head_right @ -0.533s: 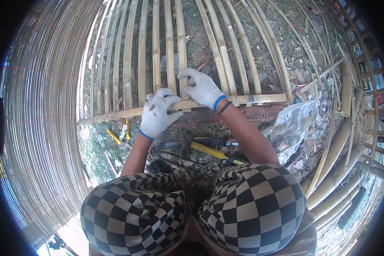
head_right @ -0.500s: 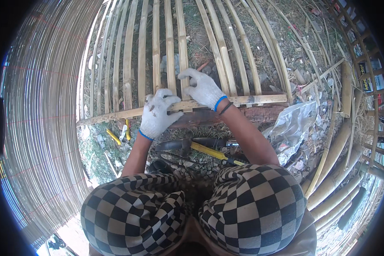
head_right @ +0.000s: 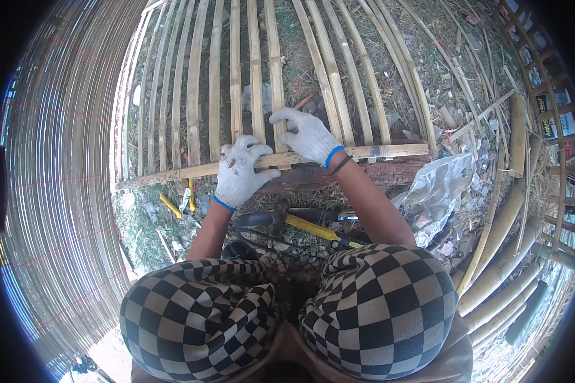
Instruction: Hammering thin bamboo slats onto a wooden frame using a hammer and nails to build a structure.
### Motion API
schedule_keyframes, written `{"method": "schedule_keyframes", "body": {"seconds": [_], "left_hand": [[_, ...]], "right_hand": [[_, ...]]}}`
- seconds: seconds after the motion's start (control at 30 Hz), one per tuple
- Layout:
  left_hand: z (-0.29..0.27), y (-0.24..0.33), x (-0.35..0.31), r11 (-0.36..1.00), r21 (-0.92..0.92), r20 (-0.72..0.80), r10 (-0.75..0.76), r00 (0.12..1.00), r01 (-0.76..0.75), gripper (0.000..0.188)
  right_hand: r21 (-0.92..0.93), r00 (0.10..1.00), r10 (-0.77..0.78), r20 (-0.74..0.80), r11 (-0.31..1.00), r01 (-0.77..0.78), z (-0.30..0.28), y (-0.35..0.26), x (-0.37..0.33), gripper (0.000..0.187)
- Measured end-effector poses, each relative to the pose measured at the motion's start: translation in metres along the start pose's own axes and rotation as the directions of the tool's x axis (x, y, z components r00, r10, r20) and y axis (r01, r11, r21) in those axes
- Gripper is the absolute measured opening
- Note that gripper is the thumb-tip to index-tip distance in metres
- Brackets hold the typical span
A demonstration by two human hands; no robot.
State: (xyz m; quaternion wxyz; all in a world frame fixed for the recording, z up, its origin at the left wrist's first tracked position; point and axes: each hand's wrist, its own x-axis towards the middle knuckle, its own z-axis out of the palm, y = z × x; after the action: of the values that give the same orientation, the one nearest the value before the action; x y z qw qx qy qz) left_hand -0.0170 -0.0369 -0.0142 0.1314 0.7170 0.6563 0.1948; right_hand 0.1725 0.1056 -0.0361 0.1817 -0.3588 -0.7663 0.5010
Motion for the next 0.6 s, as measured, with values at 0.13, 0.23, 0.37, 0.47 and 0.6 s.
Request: {"method": "schedule_keyframes", "body": {"seconds": [0.13, 0.23, 0.37, 0.47, 0.6], "left_hand": [[0.0025, -0.0010, -0.0021, 1.000, 0.022, -0.008, -0.014, 1.000, 0.014, 0.046], [0.0013, -0.0033, 0.0026, 0.999, -0.025, -0.035, 0.033, 0.999, -0.034, 0.043], [0.0005, -0.0021, 0.0024, 0.998, -0.049, -0.030, 0.029, 0.999, -0.030, 0.042], [0.0024, -0.0014, 0.0027, 0.998, -0.053, -0.046, 0.029, 0.999, -0.032, 0.043], [0.0026, -0.0026, 0.0027, 0.998, -0.054, -0.039, 0.025, 0.999, -0.027, 0.044]], "right_hand": [[0.029, 1.000, -0.019, -0.005, 0.999, 0.019, 0.0001, -0.0012, -0.0014, 0.038], [0.050, 0.999, -0.018, -0.034, 0.999, 0.019, -0.0005, -0.0012, -0.0029, 0.036], [0.052, 0.999, -0.019, -0.044, 0.998, 0.022, -0.0002, -0.0017, -0.0043, 0.036], [0.042, 0.999, -0.024, -0.044, 0.999, 0.026, -0.0019, 0.0001, -0.0039, 0.036], [0.040, 1.000, 0.004, -0.005, 0.999, -0.003, -0.0027, -0.0008, -0.0035, 0.036]]}}
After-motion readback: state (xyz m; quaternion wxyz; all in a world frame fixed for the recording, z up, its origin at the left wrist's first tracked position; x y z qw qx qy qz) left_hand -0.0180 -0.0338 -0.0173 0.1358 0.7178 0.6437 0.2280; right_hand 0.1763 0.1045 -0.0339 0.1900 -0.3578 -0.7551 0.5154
